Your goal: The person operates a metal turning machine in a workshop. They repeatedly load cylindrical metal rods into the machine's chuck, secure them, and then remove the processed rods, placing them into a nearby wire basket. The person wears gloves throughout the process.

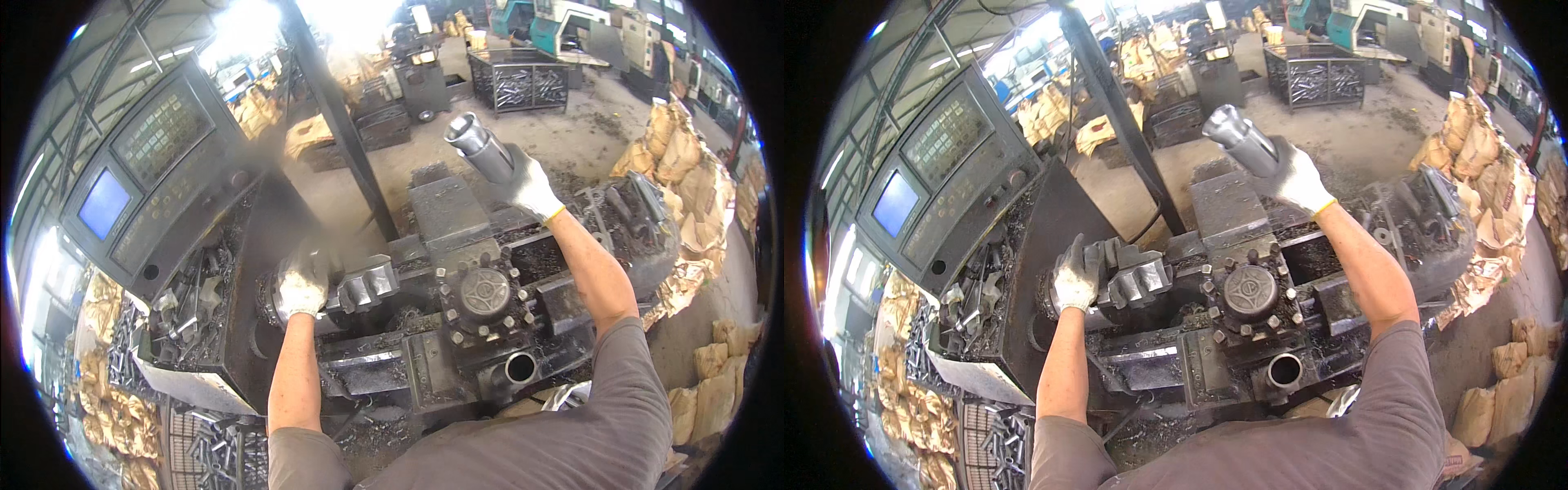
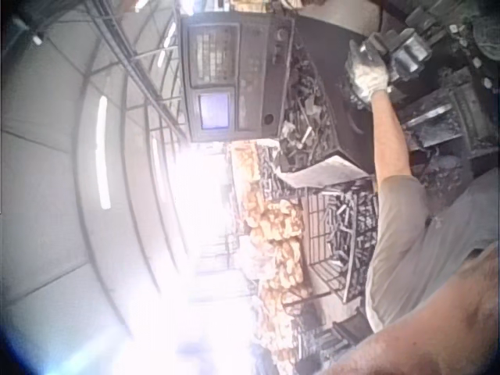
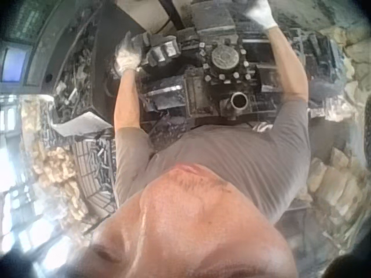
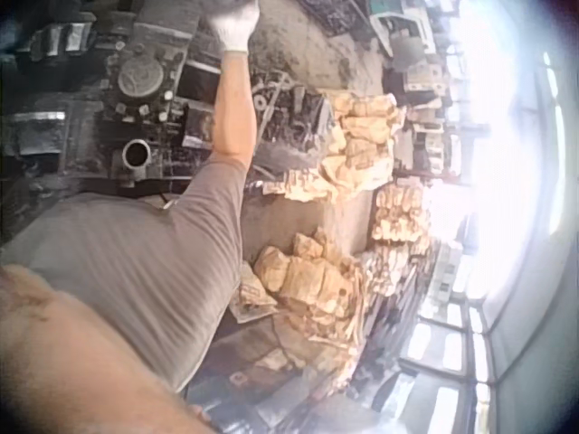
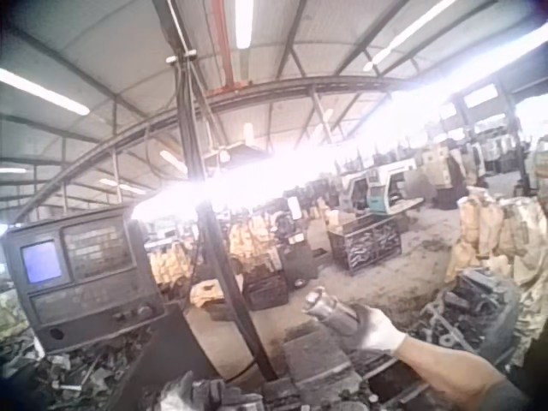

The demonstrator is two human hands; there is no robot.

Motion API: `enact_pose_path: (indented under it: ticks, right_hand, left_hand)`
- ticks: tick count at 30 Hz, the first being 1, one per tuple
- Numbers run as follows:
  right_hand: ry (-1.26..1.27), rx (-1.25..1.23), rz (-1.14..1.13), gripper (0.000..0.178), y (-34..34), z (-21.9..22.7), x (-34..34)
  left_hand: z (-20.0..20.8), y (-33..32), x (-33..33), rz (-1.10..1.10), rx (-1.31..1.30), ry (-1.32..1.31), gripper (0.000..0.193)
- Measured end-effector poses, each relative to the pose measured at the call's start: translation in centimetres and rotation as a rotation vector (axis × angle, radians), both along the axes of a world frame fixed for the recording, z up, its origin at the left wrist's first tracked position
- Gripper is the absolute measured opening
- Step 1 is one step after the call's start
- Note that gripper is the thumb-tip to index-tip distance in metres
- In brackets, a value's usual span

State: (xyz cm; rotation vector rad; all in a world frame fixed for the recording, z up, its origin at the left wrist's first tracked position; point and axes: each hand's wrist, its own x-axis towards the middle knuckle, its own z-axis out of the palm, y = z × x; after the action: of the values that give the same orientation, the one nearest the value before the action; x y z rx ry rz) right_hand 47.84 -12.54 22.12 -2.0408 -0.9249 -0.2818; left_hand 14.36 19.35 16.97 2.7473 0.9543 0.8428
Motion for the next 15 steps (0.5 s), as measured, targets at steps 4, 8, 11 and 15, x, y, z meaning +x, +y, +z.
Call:
enact_pose_path:
  ticks: [4,8,11,15]
  right_hand:
    - [0.001,0.066,0.057,0.083,-3.0,7.2,-11.0]
    - [0.290,-0.063,0.308,0.071,-5.7,4.5,-22.0]
    - [0.792,-0.152,0.568,0.057,-6.3,-2.3,-28.3]
    - [1.461,0.217,0.419,0.055,-8.4,-12.8,-34.4]
  left_hand:
    - [0.3,-1.1,-1.2,-0.078,0.033,-0.027,0.060]
    - [-1.9,-10.6,-2.0,-1.043,-0.661,-0.542,0.087]
    - [-3.4,-22.1,-6.6,-0.767,-1.589,-0.676,0.075]
    - [-7.9,-24.1,-8.8,-0.183,-2.038,-0.587,0.053]
